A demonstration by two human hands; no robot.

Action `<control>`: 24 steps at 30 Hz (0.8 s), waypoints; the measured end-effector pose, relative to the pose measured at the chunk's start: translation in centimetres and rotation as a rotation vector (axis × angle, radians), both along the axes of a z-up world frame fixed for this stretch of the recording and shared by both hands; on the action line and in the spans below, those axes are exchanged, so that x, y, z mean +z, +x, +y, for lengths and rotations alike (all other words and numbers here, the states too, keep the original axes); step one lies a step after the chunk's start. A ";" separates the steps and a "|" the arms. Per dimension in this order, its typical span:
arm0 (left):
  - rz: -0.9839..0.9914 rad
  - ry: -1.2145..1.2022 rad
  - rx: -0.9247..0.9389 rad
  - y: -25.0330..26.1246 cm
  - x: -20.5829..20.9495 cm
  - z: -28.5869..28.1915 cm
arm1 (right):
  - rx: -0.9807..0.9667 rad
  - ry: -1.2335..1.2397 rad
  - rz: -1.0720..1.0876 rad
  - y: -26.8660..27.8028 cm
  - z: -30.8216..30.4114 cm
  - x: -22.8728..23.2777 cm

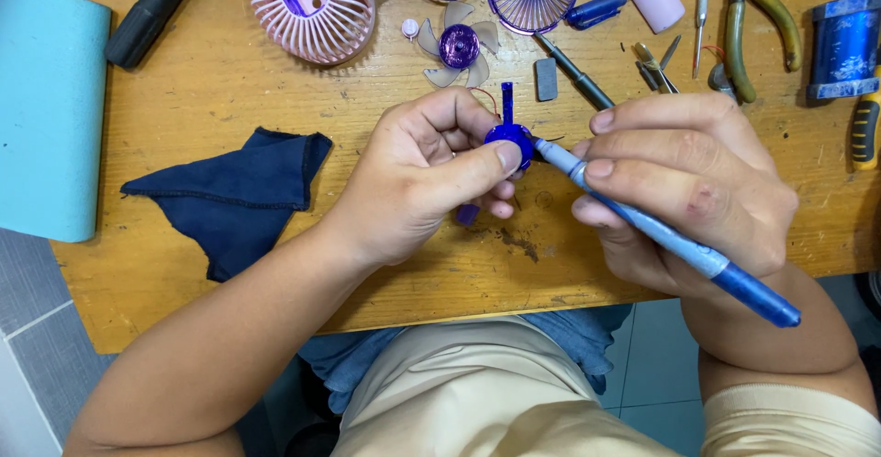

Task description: The person colors a small purple plastic fan blade with a blue marker, holding the piece in their left hand and applying color with their right. They rotate the blade to color different sections and later use a brush to apply a substance to the colored surface.

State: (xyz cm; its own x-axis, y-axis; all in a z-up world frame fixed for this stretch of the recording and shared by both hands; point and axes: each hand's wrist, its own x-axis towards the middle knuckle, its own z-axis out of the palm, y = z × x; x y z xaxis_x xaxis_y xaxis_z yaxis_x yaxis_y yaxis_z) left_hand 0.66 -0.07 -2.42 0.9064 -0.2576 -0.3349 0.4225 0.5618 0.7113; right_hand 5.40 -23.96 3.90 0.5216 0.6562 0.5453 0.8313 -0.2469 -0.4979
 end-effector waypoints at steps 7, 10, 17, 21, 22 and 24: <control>-0.021 0.069 0.013 0.0 0.0 0.0 | 0.006 0.014 0.024 0.0 -0.6 -0.4; -0.049 0.086 0.017 0.0 0.2 0.0 | -0.003 0.000 -0.016 0.0 0.0 0.0; -0.065 0.112 0.010 0.0 0.4 0.0 | 0.006 0.017 0.006 0.1 -0.5 -0.6; -0.055 0.113 0.004 0.1 0.4 0.1 | -0.004 0.022 -0.002 0.1 -0.4 -0.6; -0.055 0.112 0.002 0.1 0.5 0.1 | -0.005 0.022 -0.002 0.0 -0.3 -0.4; -0.021 0.126 -0.003 0.1 0.7 0.2 | -0.012 0.015 -0.022 0.0 0.1 -0.1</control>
